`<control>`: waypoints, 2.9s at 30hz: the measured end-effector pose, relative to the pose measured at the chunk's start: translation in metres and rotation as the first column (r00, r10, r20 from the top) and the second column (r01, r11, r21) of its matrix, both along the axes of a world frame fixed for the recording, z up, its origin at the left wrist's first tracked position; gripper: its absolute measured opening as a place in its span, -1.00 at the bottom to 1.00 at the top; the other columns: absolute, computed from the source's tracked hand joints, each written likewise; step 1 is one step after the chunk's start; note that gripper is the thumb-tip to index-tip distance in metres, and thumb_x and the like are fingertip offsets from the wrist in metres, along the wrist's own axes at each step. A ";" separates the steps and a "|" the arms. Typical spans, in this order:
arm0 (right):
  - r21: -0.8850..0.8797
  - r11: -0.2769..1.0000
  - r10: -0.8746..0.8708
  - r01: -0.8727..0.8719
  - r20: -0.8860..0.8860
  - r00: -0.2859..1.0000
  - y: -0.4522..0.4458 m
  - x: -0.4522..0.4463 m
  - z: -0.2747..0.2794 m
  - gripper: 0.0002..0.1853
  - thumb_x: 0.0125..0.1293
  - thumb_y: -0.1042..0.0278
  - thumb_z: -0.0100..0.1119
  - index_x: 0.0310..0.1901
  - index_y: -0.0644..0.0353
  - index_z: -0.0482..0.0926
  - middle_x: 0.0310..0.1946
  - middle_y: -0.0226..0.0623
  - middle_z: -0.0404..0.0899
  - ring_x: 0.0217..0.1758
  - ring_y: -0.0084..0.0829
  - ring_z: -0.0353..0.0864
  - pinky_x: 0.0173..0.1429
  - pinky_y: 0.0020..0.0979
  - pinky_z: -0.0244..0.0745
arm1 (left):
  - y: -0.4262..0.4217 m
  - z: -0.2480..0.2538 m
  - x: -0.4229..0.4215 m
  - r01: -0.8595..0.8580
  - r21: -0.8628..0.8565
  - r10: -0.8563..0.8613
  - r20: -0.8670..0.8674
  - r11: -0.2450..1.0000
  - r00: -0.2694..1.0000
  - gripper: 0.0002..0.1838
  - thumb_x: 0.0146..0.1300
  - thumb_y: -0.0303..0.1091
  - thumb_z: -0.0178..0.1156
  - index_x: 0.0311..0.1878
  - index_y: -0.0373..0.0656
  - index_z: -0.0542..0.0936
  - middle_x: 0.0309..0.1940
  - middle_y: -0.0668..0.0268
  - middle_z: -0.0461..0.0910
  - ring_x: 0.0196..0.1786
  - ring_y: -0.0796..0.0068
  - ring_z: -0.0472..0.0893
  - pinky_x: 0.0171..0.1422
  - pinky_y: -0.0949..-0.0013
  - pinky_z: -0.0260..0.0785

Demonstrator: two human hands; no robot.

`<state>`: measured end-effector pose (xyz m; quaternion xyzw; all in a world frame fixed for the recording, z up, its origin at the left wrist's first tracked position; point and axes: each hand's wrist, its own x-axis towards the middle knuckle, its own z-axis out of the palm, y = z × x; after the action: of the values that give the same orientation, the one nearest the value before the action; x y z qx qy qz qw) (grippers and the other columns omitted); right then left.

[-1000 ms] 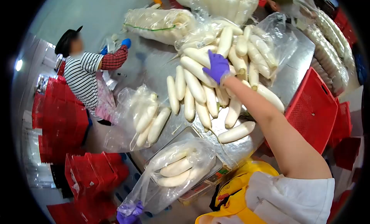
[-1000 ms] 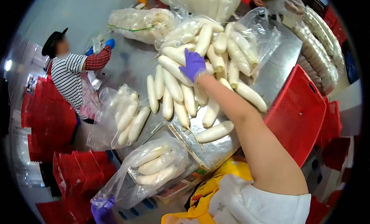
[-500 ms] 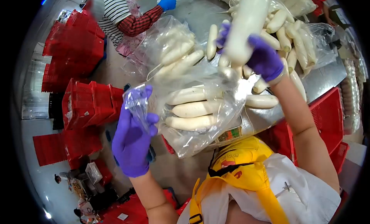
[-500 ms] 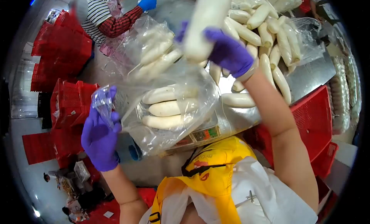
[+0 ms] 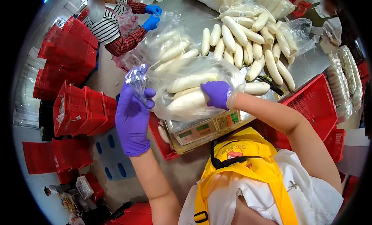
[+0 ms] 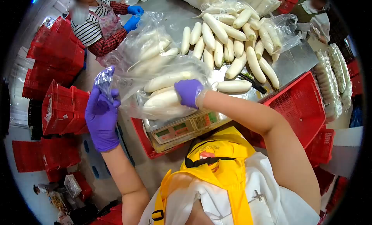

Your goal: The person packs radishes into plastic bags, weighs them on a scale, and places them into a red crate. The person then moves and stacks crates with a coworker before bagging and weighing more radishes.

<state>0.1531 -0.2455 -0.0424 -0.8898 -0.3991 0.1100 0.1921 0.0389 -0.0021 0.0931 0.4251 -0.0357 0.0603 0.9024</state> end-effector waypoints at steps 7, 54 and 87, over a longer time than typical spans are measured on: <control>-0.341 0.940 0.039 0.014 0.147 0.988 -0.053 -0.016 0.069 -0.45 -0.01 0.17 0.38 0.05 0.16 0.51 -0.20 -0.07 0.63 -0.11 -0.07 0.62 -0.02 -0.17 0.51 | -0.017 0.004 -0.004 -0.257 0.693 0.290 0.072 0.673 0.954 -0.62 0.33 -0.32 0.16 0.15 -0.29 0.52 -0.01 0.24 0.60 -0.08 0.53 0.59 0.02 0.50 0.41; 0.606 0.519 0.014 0.603 -0.711 0.703 -0.130 -0.056 0.068 -0.63 0.16 0.47 0.27 0.03 0.29 0.55 -0.15 -0.34 0.57 -0.10 -0.57 0.52 0.02 -0.50 0.46 | -0.042 0.000 -0.039 -0.265 0.712 0.408 -0.033 0.650 0.912 -0.89 0.15 -0.55 0.21 -0.26 -0.34 0.65 -0.34 0.32 0.65 -0.26 0.57 0.57 -0.03 0.45 0.37; 0.419 0.822 -0.541 0.385 0.365 0.758 -0.070 -0.070 0.099 -0.19 0.02 0.11 0.46 0.27 0.29 0.34 0.11 0.01 0.51 0.19 -0.17 0.51 0.24 -0.32 0.39 | -0.061 -0.024 0.003 -0.345 0.685 0.286 0.631 -0.641 0.721 0.05 -0.18 0.39 0.35 0.12 -0.44 0.42 -0.15 -0.04 0.58 -0.09 0.04 0.57 0.05 0.08 0.37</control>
<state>0.0828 -0.3154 0.0562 -0.9172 -0.2099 -0.2260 0.2521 0.0421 -0.0632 0.0688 0.9371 0.0774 0.3401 0.0079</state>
